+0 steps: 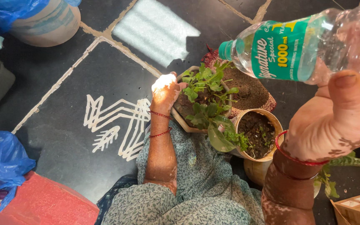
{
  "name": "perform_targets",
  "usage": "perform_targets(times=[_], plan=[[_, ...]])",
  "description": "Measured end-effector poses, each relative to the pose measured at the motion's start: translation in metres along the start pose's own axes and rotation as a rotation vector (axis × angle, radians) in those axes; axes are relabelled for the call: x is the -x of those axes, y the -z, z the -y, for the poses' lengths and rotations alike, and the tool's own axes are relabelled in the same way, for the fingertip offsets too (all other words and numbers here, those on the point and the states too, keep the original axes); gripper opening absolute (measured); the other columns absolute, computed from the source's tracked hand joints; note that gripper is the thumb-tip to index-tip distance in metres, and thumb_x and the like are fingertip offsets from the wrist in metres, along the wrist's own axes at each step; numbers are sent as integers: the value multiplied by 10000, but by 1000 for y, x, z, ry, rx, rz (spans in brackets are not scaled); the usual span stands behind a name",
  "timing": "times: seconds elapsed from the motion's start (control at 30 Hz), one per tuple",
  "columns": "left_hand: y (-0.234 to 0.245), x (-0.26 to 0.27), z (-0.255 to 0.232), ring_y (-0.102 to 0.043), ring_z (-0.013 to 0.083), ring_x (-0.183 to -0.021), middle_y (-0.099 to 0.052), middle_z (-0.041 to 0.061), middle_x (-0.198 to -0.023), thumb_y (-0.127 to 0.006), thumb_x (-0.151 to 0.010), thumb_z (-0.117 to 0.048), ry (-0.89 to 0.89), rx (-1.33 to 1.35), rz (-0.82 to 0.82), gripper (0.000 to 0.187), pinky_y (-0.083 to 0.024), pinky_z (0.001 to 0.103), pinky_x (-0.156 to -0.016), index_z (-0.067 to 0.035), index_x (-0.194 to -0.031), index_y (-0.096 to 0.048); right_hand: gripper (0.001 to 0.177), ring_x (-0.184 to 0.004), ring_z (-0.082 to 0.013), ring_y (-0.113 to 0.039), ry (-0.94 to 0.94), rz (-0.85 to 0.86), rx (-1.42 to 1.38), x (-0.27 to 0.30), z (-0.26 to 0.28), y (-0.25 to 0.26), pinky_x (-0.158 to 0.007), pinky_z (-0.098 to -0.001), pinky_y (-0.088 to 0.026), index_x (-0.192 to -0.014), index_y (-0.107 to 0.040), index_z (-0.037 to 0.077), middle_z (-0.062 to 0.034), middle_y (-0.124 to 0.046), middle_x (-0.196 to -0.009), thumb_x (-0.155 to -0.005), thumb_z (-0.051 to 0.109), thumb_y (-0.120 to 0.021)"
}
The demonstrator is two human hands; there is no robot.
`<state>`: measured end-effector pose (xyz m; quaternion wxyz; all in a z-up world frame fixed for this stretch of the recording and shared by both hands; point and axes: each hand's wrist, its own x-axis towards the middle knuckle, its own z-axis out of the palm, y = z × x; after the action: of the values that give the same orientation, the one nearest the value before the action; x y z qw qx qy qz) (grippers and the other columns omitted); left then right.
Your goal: The person waters several potted plants using a plastic water bottle. They pour water into the soil of each pot and then use their hands to adjust the leaves and soil.
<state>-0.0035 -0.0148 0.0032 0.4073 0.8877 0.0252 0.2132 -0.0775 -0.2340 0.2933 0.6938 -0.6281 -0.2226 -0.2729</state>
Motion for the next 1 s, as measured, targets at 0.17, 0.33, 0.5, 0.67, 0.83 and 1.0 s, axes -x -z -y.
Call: perform_targets(times=[0.17,0.33,0.5,0.67,0.83,1.0], plan=[[-4,1,5,-649,378,-748,-666,183,-781,-843,-830,-348,-63,-26,-32,401,-530,435,-676,-14,-927,-642,445,-1283,-293,-603,-3,-10,-4,-4,-4,1,-1110,-480,-532,-1469,-583,-74,-182,-595,-1418,-1117,100,-792],[-7,3,8,-636,375,-731,-657,173,-769,-836,-851,-356,-61,-22,-36,389,-526,429,-667,-28,-924,-641,432,-1240,-288,-620,-16,-40,6,-2,-2,2,-1082,-476,-556,-1435,-595,-81,-178,-612,-1384,-1107,113,-801],[-4,1,4,-632,384,-726,-651,182,-759,-840,-837,-389,-40,-50,-2,426,-523,441,-658,-23,-919,-638,428,-1178,-286,-656,7,-77,28,2,-2,7,-1055,-458,-593,-1398,-604,-84,-176,-628,-1340,-1086,118,-818],[3,-5,-1,-662,389,-790,-683,177,-818,-830,-829,-377,-87,-25,59,416,-531,460,-690,-24,-953,-646,441,-1193,-285,-653,46,-88,65,4,-5,13,-1059,-435,-589,-1415,-602,-103,-192,-628,-1358,-1090,90,-828],[8,-7,-7,-656,399,-823,-675,185,-818,-838,-837,-389,-38,-60,140,427,-531,470,-729,-23,-905,-629,448,-1213,-307,-657,56,-111,73,0,-8,20,-1080,-436,-602,-1432,-602,-115,-219,-631,-1367,-1107,79,-841],[8,-8,-6,-651,400,-815,-673,188,-819,-841,-824,-387,-36,-59,140,431,-524,471,-719,-23,-908,-627,477,-1256,-304,-634,86,-81,100,-1,-9,20,-1130,-400,-547,-1478,-595,-113,-219,-621,-1390,-1096,52,-829]])
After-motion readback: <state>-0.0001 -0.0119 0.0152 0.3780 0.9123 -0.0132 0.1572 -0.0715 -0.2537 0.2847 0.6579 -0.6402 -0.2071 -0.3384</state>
